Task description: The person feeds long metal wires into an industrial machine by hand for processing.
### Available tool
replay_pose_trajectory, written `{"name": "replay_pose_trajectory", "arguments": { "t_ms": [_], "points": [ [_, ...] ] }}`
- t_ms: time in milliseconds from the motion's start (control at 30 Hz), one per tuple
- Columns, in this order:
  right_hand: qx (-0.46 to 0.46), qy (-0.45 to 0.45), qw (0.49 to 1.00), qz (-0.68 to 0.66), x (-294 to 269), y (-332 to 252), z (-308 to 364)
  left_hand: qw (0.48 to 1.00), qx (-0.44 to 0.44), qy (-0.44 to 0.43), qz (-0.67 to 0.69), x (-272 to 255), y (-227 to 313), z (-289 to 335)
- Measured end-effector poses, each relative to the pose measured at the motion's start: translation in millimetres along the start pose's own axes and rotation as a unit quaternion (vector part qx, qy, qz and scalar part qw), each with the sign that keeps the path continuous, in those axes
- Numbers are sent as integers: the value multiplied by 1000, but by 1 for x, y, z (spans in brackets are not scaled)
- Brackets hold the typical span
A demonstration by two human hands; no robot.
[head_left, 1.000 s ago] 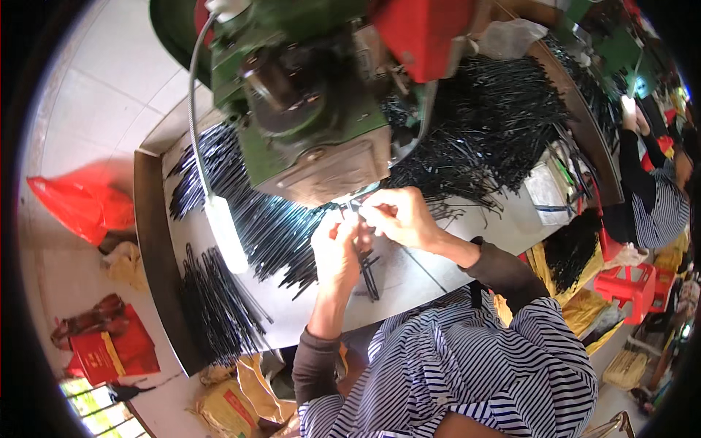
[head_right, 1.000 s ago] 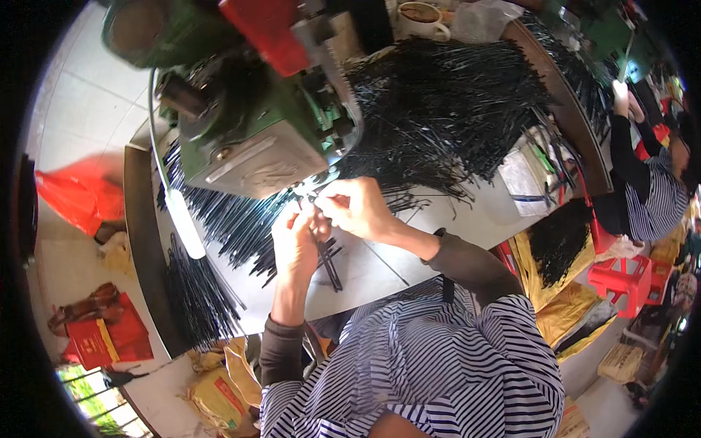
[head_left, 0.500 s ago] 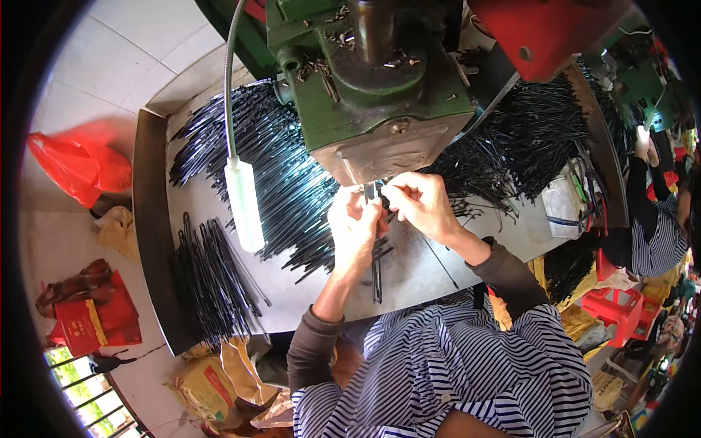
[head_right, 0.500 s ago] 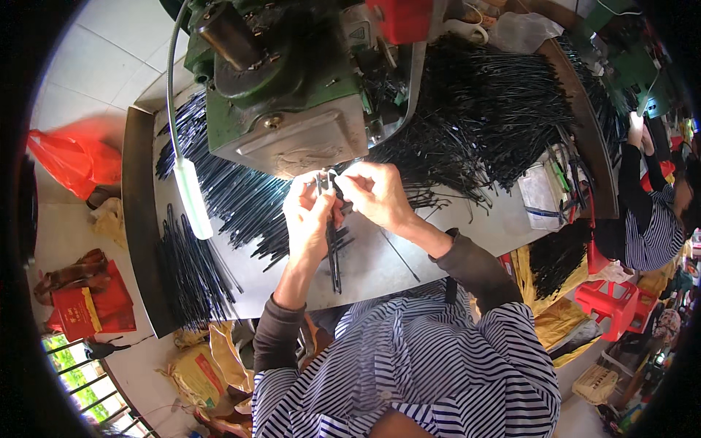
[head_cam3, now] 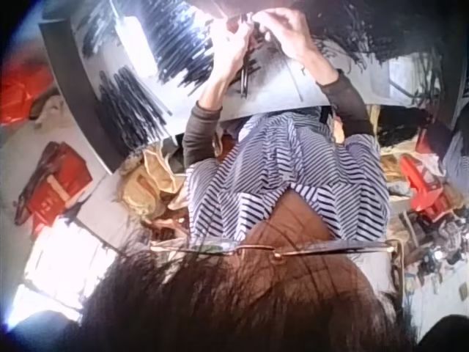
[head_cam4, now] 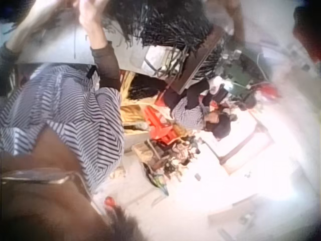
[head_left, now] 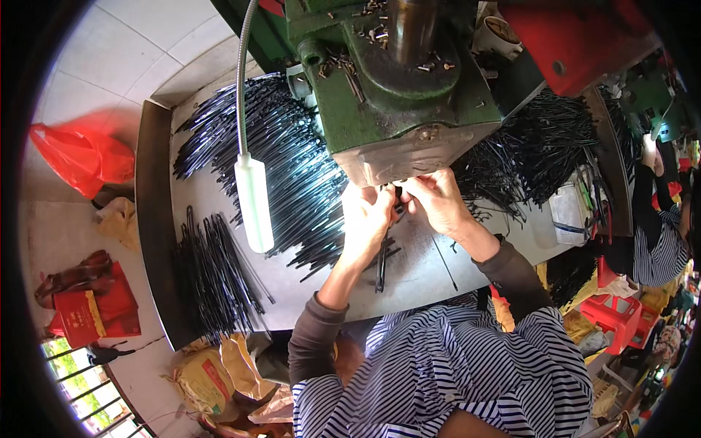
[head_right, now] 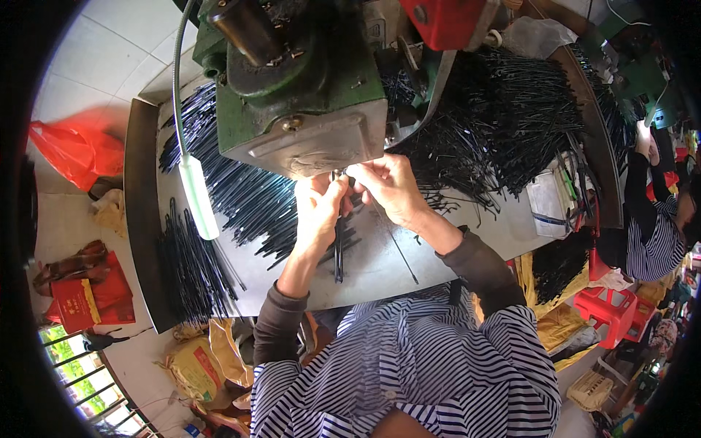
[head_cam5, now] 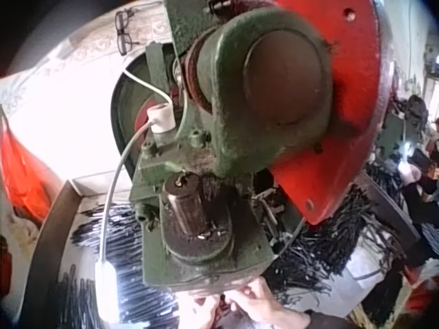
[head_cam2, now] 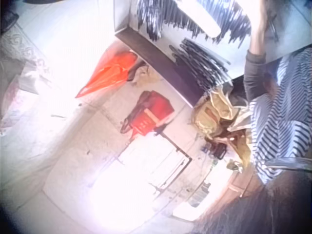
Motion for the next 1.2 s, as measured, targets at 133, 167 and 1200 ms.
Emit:
{"name": "replay_pose_trajectory", "arguments": {
  "t_ms": [133, 167, 1200],
  "points": [
    [64, -65, 995, 29, -11, -6, -3, 998, -45, -6, -39, -5, 3, -1],
    [65, -65, 995, 29, -14, -10, -4, 998, -45, -5, -39, -7, 3, -2],
    [162, -124, 979, 17, 1, -4, 16, 998, -34, 50, -30, 3, 17, -12]
  ]
}}
Point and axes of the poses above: each hand's wrist, its own z-axis away from the middle knuckle, its own x-axis out of the palm, y = z × x, the point moved 2 cm from there along -z, towards the middle knuckle, and after that the axes turned 3 degrees about -y, right-handed, at the moved point
